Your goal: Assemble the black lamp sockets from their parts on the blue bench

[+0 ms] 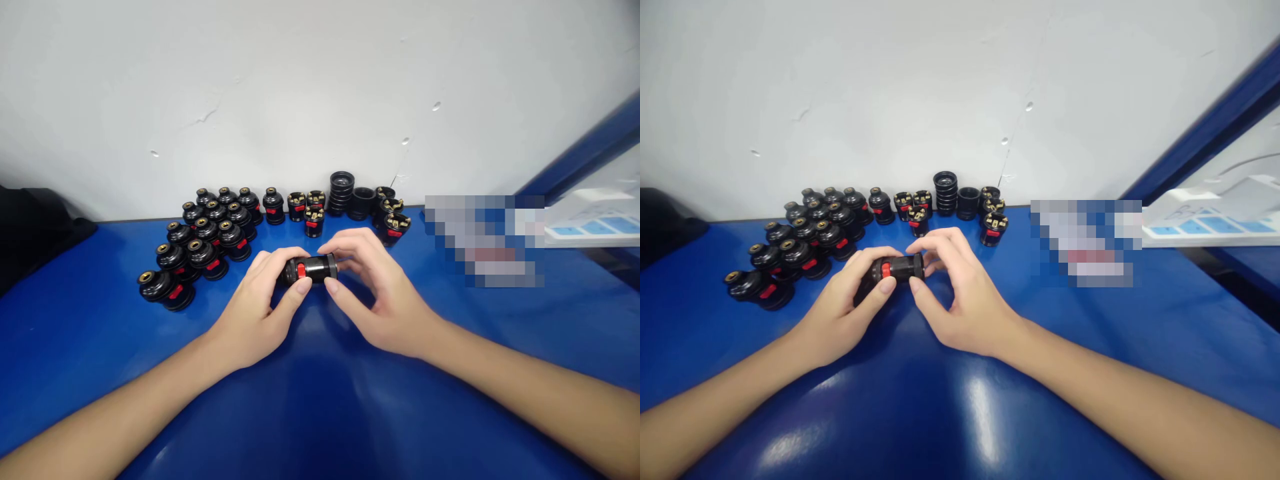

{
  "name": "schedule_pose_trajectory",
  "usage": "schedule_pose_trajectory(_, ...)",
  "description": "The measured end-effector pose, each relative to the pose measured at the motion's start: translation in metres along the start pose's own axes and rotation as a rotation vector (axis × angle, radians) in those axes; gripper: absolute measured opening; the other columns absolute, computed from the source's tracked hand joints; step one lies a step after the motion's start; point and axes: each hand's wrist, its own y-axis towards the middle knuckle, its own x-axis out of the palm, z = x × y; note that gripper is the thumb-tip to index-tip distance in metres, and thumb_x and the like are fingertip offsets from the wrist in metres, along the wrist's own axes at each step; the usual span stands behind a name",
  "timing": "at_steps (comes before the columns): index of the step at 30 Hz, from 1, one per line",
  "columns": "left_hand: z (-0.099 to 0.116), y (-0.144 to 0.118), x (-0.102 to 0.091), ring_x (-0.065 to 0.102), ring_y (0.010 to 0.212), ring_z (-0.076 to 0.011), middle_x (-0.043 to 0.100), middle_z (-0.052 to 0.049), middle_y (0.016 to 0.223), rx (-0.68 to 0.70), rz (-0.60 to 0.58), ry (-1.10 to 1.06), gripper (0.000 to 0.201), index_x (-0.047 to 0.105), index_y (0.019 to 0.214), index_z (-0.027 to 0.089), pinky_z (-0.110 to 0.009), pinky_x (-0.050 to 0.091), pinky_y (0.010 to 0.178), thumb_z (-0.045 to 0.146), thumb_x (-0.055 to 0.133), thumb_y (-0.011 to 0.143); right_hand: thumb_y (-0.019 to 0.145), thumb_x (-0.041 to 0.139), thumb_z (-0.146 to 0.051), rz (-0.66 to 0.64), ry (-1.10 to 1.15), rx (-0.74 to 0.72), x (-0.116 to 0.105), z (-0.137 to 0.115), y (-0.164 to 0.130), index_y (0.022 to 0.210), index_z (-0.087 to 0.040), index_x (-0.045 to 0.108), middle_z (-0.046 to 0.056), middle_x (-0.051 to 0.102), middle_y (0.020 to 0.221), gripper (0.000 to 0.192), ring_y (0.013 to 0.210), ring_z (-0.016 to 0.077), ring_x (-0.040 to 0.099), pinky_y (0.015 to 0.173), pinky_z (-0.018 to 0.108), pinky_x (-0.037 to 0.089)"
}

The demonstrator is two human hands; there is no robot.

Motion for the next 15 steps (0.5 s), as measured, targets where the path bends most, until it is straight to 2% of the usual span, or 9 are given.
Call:
schedule_pose_trajectory(2,0.0,0.0002,0.0,0.061,0.112,-0.0215,0.071,-0.003,0.126,-0.008,-0.002,-0.009,0.025,0.058,0.135,0.026,-0.036,0.048,0.099,0.036,0.053,0.113,0.1,0.069,-0.022,0.004,0.009,0.004,0.0001,0.0002,0.0001,0.13,-0.024,0.059,0.011,0.056,0.129,0.032,0.118,0.0236,0.066,0.099,0.041,0.063)
schedule_pose_trajectory(6,0.0003,0.0005,-0.0003,0.061,0.111,-0.0203,0.07,-0.002,0.126,0.002,-0.003,-0.006,0.024,0.058,0.135,0.026,-0.035,0.047,0.098,0.036,0.053,0.113,0.109,0.062,-0.034,0.011,0.057,0.125,0.0009,0.0021,0.0009,0.124,-0.025,0.061,0.007,0.061,0.12,0.017,0.096,0.0185,0.071,0.088,0.039,0.066)
schedule_pose_trajectory(8,0.0005,0.0004,-0.0005,0.06,0.11,-0.02,0.07,-0.002,0.125,0.011,-0.002,0.001,0.024,0.058,0.134,0.026,-0.034,0.047,0.097,0.036,0.053,0.113,0.11,0.059,-0.031,0.003,0.049,0.115,0.0006,0.0026,0.0006,0.123,-0.025,0.062,0.007,0.06,0.118,0.015,0.094,0.0179,0.07,0.088,0.039,0.065)
schedule_pose_trajectory(12,0.0002,0.0005,-0.0007,0.06,0.11,-0.0201,0.07,-0.002,0.125,0.008,-0.004,-0.01,0.024,0.058,0.135,0.026,-0.035,0.047,0.097,0.035,0.053,0.114,0.104,0.062,-0.02,-0.019,0.022,0.0,-0.0013,0.0011,-0.0013,0.129,-0.025,0.06,0.01,0.053,0.128,0.026,0.116,0.0233,0.066,0.1,0.042,0.063)
schedule_pose_trajectory(15,-0.0001,0.0006,-0.0009,0.06,0.111,-0.0203,0.07,-0.002,0.125,-0.006,-0.009,-0.025,0.024,0.058,0.135,0.026,-0.035,0.047,0.098,0.036,0.053,0.114,0.102,0.066,-0.022,-0.016,0.036,0.0,-0.0017,0.0002,-0.0016,0.133,-0.025,0.058,0.012,0.051,0.134,0.032,0.124,0.0248,0.064,0.103,0.043,0.062)
